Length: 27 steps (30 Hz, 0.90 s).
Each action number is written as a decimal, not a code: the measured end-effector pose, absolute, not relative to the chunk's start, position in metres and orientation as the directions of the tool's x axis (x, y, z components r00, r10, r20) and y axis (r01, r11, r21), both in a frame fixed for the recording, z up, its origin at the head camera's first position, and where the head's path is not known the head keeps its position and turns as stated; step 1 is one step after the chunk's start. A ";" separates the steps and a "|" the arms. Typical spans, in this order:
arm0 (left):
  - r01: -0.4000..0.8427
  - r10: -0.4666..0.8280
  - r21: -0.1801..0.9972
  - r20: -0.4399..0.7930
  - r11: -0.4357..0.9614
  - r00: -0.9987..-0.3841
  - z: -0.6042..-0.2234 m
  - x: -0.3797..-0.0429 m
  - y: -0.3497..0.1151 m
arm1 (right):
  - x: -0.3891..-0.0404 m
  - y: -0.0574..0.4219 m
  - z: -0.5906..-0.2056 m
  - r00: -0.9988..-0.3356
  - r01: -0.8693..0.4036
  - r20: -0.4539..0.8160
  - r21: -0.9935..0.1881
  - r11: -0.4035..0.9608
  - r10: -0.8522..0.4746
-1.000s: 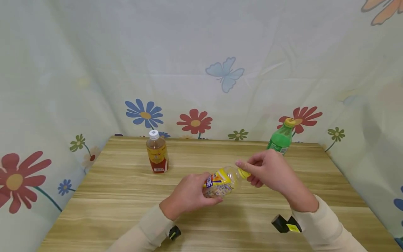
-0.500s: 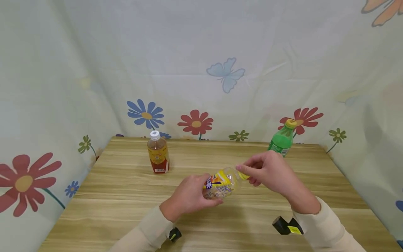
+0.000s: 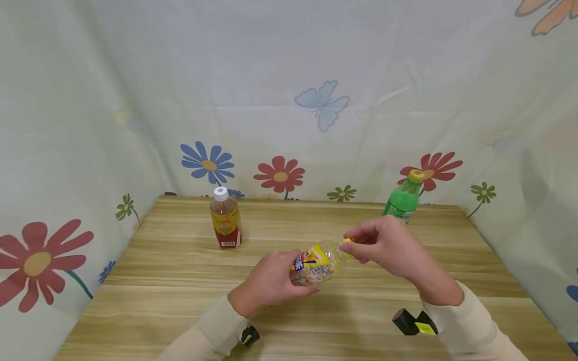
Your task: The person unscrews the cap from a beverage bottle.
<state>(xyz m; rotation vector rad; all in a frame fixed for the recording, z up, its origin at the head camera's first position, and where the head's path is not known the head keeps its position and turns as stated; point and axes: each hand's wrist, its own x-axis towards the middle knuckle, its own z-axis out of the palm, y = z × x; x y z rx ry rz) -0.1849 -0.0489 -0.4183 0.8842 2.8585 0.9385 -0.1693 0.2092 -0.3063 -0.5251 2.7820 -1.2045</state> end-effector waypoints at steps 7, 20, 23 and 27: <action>0.490 0.510 0.559 0.135 0.669 -0.850 -0.417 -0.185 -0.049 | -0.170 0.211 -0.307 -0.933 -0.299 0.088 -0.728 0.617 -0.348; 0.492 0.510 0.561 0.139 0.666 -0.849 -0.418 -0.185 -0.050 | -0.172 0.211 -0.310 -0.915 -0.346 0.124 -0.732 0.587 -0.383; 0.495 0.512 0.561 0.141 0.664 -0.847 -0.418 -0.186 -0.051 | -0.172 0.211 -0.311 -0.912 -0.353 0.132 -0.739 0.575 -0.389; 0.497 0.514 0.559 0.141 0.664 -0.846 -0.419 -0.186 -0.051 | -0.173 0.211 -0.312 -0.907 -0.366 0.150 -0.746 0.557 -0.394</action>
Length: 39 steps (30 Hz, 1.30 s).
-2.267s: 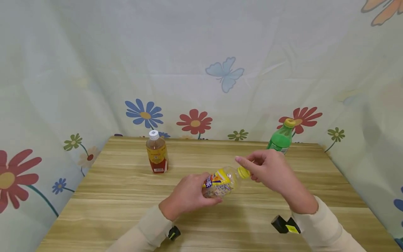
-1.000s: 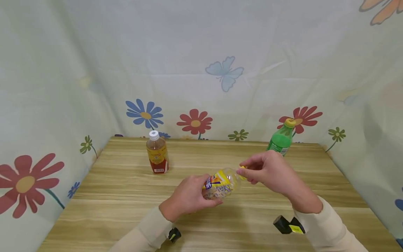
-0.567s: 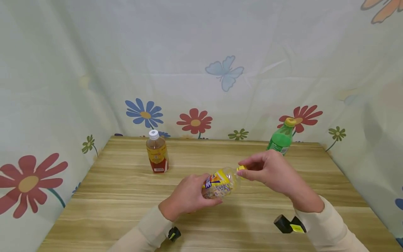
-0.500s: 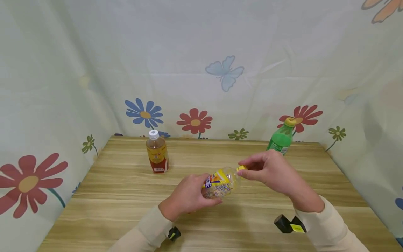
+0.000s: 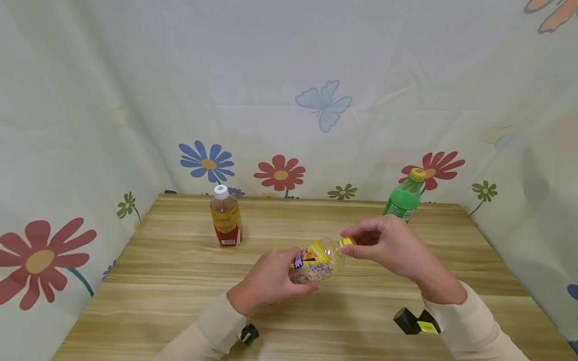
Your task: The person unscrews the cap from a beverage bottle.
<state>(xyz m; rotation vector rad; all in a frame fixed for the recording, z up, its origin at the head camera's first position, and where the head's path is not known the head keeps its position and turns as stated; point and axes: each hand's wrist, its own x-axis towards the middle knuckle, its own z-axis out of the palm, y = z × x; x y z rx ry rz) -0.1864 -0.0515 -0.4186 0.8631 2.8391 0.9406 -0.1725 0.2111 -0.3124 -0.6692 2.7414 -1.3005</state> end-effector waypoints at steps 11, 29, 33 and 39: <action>0.469 0.499 0.580 0.121 0.666 -0.858 -0.419 -0.188 -0.053 | -0.170 0.209 -0.310 -0.922 -0.352 0.157 -0.719 0.600 -0.353; 0.486 0.508 0.561 0.132 0.670 -0.851 -0.416 -0.186 -0.053 | -0.171 0.209 -0.301 -0.955 -0.178 -0.029 -0.738 0.650 -0.295; 0.488 0.507 0.554 0.133 0.674 -0.851 -0.416 -0.186 -0.053 | -0.171 0.209 -0.301 -0.951 -0.195 -0.012 -0.750 0.632 -0.308; 0.485 0.506 0.562 0.132 0.670 -0.852 -0.417 -0.185 -0.054 | -0.170 0.211 -0.302 -0.944 -0.231 0.018 -0.749 0.621 -0.329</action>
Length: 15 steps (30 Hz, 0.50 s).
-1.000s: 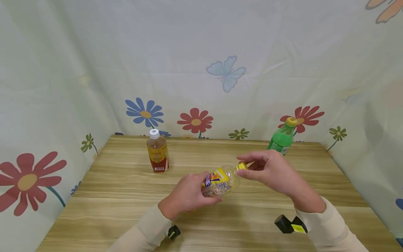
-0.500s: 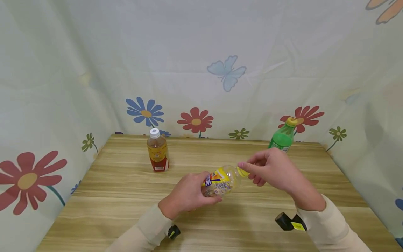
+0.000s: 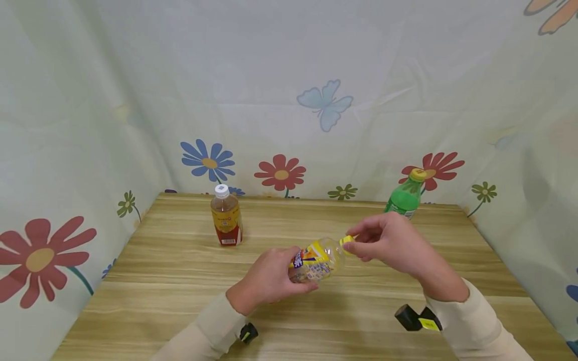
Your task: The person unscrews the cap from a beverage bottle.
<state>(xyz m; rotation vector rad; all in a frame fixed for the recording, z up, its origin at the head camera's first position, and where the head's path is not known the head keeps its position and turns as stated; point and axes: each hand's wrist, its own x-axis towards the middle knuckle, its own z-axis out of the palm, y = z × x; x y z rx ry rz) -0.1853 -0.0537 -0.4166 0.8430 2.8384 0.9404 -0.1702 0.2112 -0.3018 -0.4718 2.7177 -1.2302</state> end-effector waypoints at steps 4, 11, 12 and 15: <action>0.490 0.509 0.563 0.137 0.666 -0.850 -0.417 -0.185 -0.054 | -0.171 0.212 -0.303 -0.934 -0.272 0.049 -0.738 0.617 -0.353; 0.484 0.507 0.565 0.131 0.668 -0.852 -0.417 -0.186 -0.055 | -0.172 0.212 -0.305 -0.924 -0.302 0.075 -0.744 0.596 -0.375; 0.481 0.505 0.566 0.127 0.670 -0.853 -0.417 -0.186 -0.055 | -0.172 0.212 -0.305 -0.923 -0.303 0.075 -0.746 0.593 -0.377; 0.473 0.503 0.568 0.116 0.674 -0.856 -0.417 -0.186 -0.055 | -0.173 0.212 -0.305 -0.918 -0.311 0.079 -0.750 0.584 -0.388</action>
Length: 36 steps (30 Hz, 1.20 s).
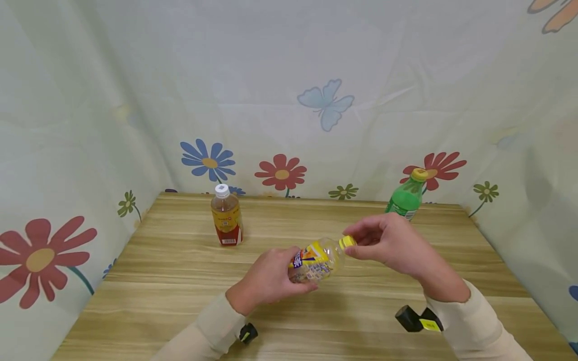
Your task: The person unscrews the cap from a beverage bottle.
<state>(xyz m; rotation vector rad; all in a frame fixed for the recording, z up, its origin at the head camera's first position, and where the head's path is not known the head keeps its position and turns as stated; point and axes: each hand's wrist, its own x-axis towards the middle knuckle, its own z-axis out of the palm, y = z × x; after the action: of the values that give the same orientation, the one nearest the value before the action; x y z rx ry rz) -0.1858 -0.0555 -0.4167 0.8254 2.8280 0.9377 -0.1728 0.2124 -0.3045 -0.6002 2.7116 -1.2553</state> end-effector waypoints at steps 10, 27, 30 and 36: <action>0.467 0.502 0.580 0.113 0.667 -0.857 -0.417 -0.187 -0.057 | -0.174 0.213 -0.306 -0.911 -0.311 0.073 -0.768 0.560 -0.406; 0.473 0.502 0.584 0.127 0.659 -0.856 -0.418 -0.188 -0.058 | -0.174 0.206 -0.304 -0.963 -0.191 0.025 -0.766 0.614 -0.268; 0.483 0.505 0.575 0.136 0.660 -0.852 -0.418 -0.187 -0.058 | -0.175 0.204 -0.305 -0.974 -0.142 -0.007 -0.760 0.634 -0.226; 0.486 0.505 0.565 0.137 0.667 -0.852 -0.415 -0.185 -0.057 | -0.174 0.203 -0.306 -0.964 -0.157 -0.025 -0.748 0.645 -0.263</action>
<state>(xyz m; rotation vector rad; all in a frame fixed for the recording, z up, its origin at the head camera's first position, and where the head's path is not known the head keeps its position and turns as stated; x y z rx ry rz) -0.1850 -0.0570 -0.4148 0.8446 2.8397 0.9479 -0.1738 0.2025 -0.3063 -0.3498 2.7285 -1.2224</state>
